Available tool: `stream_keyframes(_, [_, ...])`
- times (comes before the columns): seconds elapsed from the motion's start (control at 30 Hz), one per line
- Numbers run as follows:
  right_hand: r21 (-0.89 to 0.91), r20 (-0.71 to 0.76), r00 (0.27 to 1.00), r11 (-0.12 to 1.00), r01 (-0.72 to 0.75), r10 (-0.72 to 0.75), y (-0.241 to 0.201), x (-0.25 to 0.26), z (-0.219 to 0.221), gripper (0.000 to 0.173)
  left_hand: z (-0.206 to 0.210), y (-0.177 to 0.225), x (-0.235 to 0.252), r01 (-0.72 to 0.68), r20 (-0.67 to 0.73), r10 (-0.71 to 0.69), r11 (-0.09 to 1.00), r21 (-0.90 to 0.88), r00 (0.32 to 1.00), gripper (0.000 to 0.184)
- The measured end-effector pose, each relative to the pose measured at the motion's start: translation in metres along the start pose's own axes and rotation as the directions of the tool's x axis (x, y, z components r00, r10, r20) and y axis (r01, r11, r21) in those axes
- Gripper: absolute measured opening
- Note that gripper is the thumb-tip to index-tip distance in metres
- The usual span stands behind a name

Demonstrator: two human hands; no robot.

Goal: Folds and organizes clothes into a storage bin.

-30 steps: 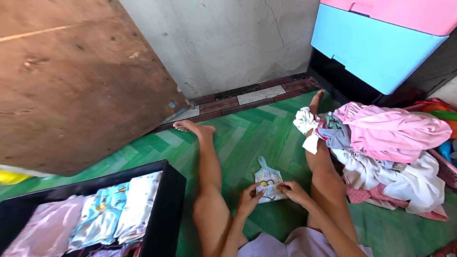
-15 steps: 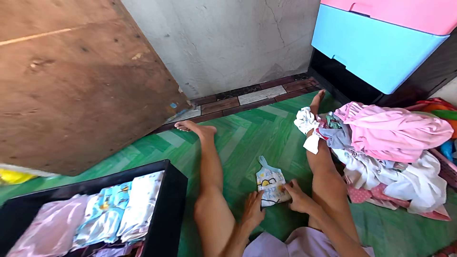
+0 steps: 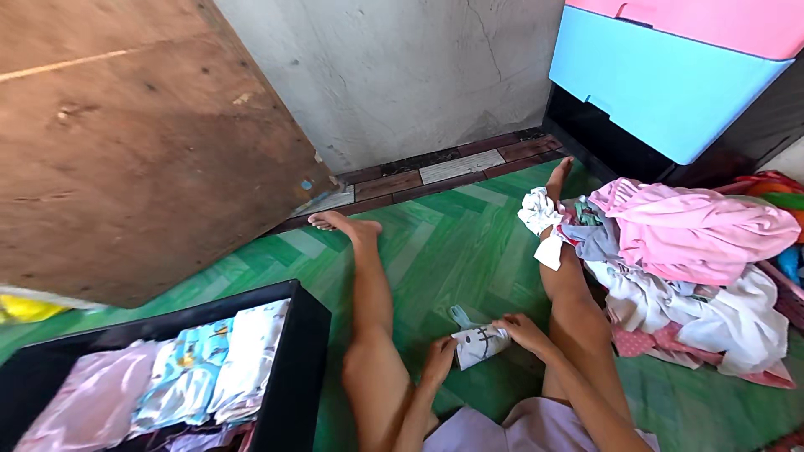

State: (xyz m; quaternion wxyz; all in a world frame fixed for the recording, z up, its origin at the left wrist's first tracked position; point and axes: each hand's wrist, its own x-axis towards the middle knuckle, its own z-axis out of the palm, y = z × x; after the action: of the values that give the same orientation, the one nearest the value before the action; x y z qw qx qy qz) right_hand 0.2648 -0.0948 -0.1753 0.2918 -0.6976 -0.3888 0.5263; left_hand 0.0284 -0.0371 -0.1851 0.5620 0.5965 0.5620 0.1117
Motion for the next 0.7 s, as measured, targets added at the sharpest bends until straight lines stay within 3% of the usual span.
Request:
stream_keyframes(0.13, [0.077, 0.018, 0.999, 0.996, 0.044, -0.045, 0.0, 0.002, 0.003, 0.06, 0.001, -0.005, 0.005, 0.104, -0.079, -0.11, 0.992, -0.077, 0.991, 0.035])
stream_keyframes(0.23, [0.113, -0.017, 0.989, 0.983, 0.147, -0.146, 0.0, 0.003, 0.006, 0.063, 0.001, -0.003, 0.003, 0.149, -0.116, -0.163, 0.981, -0.124, 0.98, 0.035])
stream_keyframes(0.33, [0.049, -0.038, 0.986, 0.985, 0.163, -0.161, 0.005, 0.008, 0.013, 0.066, -0.003, 0.001, -0.001, 0.17, -0.161, -0.173, 0.985, -0.033, 0.972, 0.036])
stream_keyframes(0.4, [-0.054, -0.045, 0.986, 0.986, 0.157, -0.16, 0.008, 0.01, 0.019, 0.069, -0.005, 0.003, -0.005, 0.139, -0.223, -0.111, 0.983, 0.116, 0.968, 0.037])
stream_keyframes(0.5, [-0.169, -0.032, 0.986, 0.973, 0.156, -0.163, 0.01, 0.015, 0.026, 0.071, -0.005, 0.002, -0.005, -0.026, -0.332, 0.138, 0.948, 0.319, 0.933, 0.055])
stream_keyframes(0.6, [-0.239, -0.015, 0.995, 0.967, 0.088, -0.094, 0.004, 0.02, 0.032, 0.069, -0.003, 0.006, 0.008, -0.247, -0.222, 0.389, 0.842, 0.48, 0.894, 0.049])
stream_keyframes(0.7, [-0.317, 0.013, 0.999, 0.947, 0.046, -0.044, -0.004, 0.025, 0.036, 0.062, 0.001, 0.01, 0.021, -0.288, -0.046, 0.385, 0.76, 0.583, 0.922, 0.044])
